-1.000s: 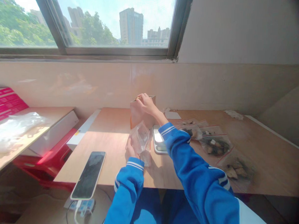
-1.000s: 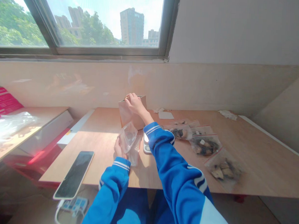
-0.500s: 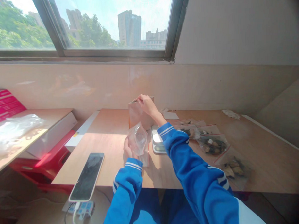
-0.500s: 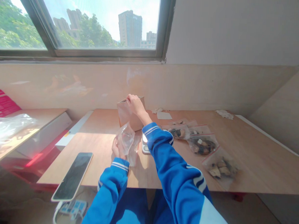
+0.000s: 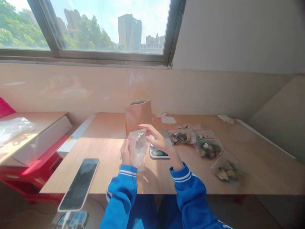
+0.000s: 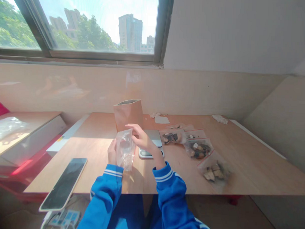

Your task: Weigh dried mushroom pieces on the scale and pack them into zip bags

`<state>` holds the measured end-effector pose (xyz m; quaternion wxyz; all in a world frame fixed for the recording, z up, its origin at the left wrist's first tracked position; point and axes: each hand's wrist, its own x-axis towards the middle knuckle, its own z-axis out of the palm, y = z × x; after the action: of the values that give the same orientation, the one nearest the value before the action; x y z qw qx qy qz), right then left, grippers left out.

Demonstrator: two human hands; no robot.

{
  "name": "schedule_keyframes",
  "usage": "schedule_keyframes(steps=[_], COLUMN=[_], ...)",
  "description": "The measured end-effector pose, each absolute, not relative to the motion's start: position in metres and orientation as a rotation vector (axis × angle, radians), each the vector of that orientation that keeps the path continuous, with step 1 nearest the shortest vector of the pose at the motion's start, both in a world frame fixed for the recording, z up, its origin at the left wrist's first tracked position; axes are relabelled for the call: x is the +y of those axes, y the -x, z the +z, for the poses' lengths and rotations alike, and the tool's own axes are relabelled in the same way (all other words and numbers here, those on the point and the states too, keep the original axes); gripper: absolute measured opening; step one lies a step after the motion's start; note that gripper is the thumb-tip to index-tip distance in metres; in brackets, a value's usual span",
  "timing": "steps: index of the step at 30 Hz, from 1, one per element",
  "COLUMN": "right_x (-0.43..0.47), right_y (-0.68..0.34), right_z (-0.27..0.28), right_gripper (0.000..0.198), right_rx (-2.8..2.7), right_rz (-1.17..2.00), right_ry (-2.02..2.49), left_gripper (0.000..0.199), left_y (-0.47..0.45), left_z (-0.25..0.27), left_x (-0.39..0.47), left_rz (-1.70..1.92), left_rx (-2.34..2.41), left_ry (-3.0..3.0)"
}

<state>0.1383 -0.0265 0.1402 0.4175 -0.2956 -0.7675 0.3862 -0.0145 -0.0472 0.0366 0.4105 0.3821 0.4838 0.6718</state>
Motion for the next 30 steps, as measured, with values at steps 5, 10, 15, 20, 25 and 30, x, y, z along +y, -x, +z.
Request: schedule_keyframes(steps=[5, 10, 15, 20, 25, 30], right_x=[-0.065, -0.079, -0.077, -0.075, -0.082, -0.094], right_y=[-0.135, -0.128, -0.14, -0.15, -0.144, -0.143], right_z=[0.111, 0.082, 0.068, 0.067, 0.07, 0.069], right_gripper=[0.062, 0.055, 0.047, 0.043, 0.032, 0.055], right_rx=[-1.209, -1.037, -0.921, -0.951, -1.166, -1.313], right_rz=[1.34, 1.368, 1.302, 1.172, 1.133, 1.428], right_ry=[1.005, 1.039, 1.041, 1.082, 1.015, 0.951], left_gripper=[0.039, 0.035, 0.032, 0.045, 0.061, 0.045], left_y=[0.007, 0.004, 0.017, 0.021, 0.005, 0.003], left_z=[0.051, 0.045, 0.036, 0.046, 0.061, 0.064], left_x=[-0.06, -0.084, -0.093, -0.09, -0.084, -0.066], left_rz=[1.86, 1.728, 1.452, 1.292, 1.246, 1.488], left_rx=[1.329, 1.597, 1.626, 1.412, 1.306, 1.385], left_ry=[-1.039, -1.352, -1.458, -1.281, -1.031, -1.062])
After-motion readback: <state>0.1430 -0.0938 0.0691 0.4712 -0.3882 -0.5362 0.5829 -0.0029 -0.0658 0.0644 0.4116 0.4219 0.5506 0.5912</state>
